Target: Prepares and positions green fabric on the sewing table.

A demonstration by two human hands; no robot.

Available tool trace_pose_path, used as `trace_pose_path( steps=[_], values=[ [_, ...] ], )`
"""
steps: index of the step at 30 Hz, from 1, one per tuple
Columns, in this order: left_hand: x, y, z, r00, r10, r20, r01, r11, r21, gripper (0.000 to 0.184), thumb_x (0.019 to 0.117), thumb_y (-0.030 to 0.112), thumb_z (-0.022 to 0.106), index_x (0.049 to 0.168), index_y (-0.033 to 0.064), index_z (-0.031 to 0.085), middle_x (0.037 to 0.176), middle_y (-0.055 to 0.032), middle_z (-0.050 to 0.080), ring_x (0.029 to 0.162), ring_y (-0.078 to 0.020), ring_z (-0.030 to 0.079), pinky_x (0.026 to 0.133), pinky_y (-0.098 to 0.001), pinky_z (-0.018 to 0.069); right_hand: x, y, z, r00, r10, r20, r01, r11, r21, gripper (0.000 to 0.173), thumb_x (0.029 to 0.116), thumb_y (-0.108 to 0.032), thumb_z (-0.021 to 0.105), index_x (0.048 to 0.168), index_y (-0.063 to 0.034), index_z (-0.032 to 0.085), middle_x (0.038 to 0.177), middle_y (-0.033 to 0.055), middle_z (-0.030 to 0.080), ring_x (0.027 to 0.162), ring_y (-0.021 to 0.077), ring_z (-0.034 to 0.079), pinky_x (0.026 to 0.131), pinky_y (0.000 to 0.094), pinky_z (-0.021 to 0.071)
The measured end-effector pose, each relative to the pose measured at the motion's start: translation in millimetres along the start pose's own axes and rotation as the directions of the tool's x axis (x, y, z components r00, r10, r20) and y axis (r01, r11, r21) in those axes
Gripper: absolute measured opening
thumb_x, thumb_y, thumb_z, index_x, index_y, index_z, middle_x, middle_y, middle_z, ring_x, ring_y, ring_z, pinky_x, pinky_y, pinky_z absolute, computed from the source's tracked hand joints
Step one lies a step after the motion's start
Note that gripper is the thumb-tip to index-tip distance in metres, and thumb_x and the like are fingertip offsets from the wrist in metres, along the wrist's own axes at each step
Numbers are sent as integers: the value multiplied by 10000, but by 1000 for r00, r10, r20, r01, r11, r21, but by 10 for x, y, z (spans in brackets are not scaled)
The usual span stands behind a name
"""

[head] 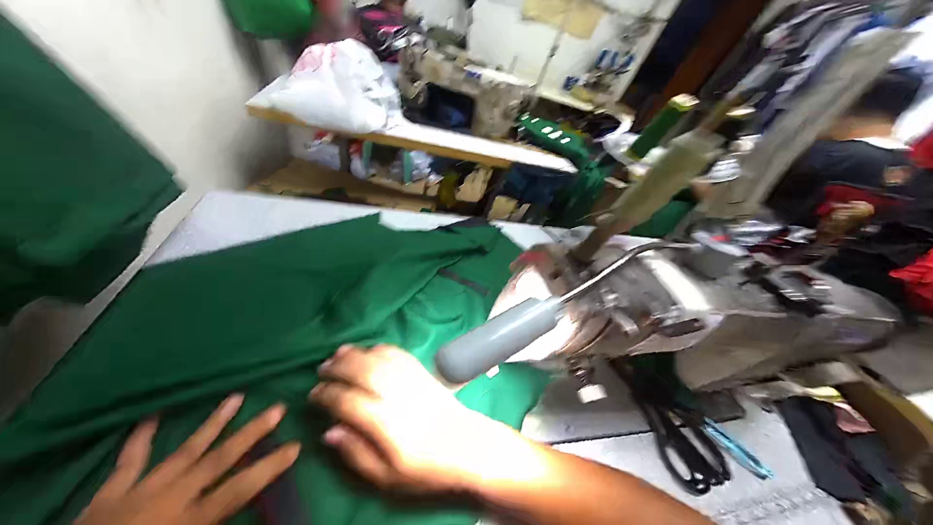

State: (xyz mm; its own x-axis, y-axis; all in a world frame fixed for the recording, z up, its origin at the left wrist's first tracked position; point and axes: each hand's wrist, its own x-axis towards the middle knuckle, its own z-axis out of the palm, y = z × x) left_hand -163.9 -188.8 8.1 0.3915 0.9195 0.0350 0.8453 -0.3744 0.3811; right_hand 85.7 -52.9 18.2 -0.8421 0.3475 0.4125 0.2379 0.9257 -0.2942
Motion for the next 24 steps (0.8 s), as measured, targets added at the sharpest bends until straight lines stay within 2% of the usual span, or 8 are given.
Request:
trace_pose_path(
  steps=[2,5,9,11,13,15,19,24],
  values=[
    [-47,36,82,991,17,-132,-2,994,113,808,924,808,337,1434,239,601,1562,-123,486,1470,-494,350,1069,-853,161,-281,63,-37,974,94,208,-86,995,-47,547,1075,-494,339,1501,-204,524,1571,63,488,1490,255,404,1205,564,319],
    [-67,363,367,898,-40,-438,147,966,215,836,965,786,186,1260,224,730,1404,-50,649,1385,-390,517,1085,-780,294,-598,112,-60,917,190,351,-150,979,-139,644,1049,-625,230,1600,-322,369,1672,56,328,1563,268,248,1244,617,187],
    [-5,784,529,824,-230,-517,352,924,151,784,1001,723,266,1152,147,776,1324,-73,698,1317,-397,583,1064,-771,344,-709,-16,-144,915,194,354,-109,963,-247,654,1044,-642,191,1589,-342,393,1661,108,341,1554,362,247,1184,728,176],
    [39,832,565,801,-263,-538,397,905,150,724,1001,693,331,1117,141,785,1338,-84,689,1330,-405,569,1066,-779,331,-648,-103,-151,968,110,227,-54,969,-240,522,1065,-481,337,1473,-255,572,1563,94,498,1509,351,360,1150,755,235],
    [56,850,605,797,-270,-540,404,903,144,647,1001,646,378,1119,145,770,1360,-61,677,1350,-384,556,1070,-774,321,-551,-192,-110,997,-18,77,30,988,-151,353,1047,-296,473,1278,-181,713,1380,59,661,1393,283,532,1140,658,370],
    [50,861,633,799,-279,-532,399,909,122,610,995,636,388,1166,167,740,1361,-30,678,1356,-361,556,1068,-781,310,-481,-204,-31,993,-102,59,103,994,-28,313,1043,-230,489,1239,-157,722,1299,31,706,1303,212,609,1113,473,468],
    [-18,897,658,799,-326,-506,438,891,117,606,994,663,368,1272,251,714,1391,29,659,1386,-359,526,1053,-825,262,-515,8,140,982,-129,140,124,991,44,412,1078,-411,421,1338,-224,680,1394,-17,652,1382,189,534,1164,443,408],
    [43,1027,600,764,-405,-502,519,848,105,658,986,689,345,1201,233,768,1364,14,678,1352,-408,549,1021,-860,237,-521,55,147,983,-127,132,122,992,46,413,1068,-443,430,1323,-248,690,1393,-28,652,1398,198,513,1177,445,383]
  ],
)
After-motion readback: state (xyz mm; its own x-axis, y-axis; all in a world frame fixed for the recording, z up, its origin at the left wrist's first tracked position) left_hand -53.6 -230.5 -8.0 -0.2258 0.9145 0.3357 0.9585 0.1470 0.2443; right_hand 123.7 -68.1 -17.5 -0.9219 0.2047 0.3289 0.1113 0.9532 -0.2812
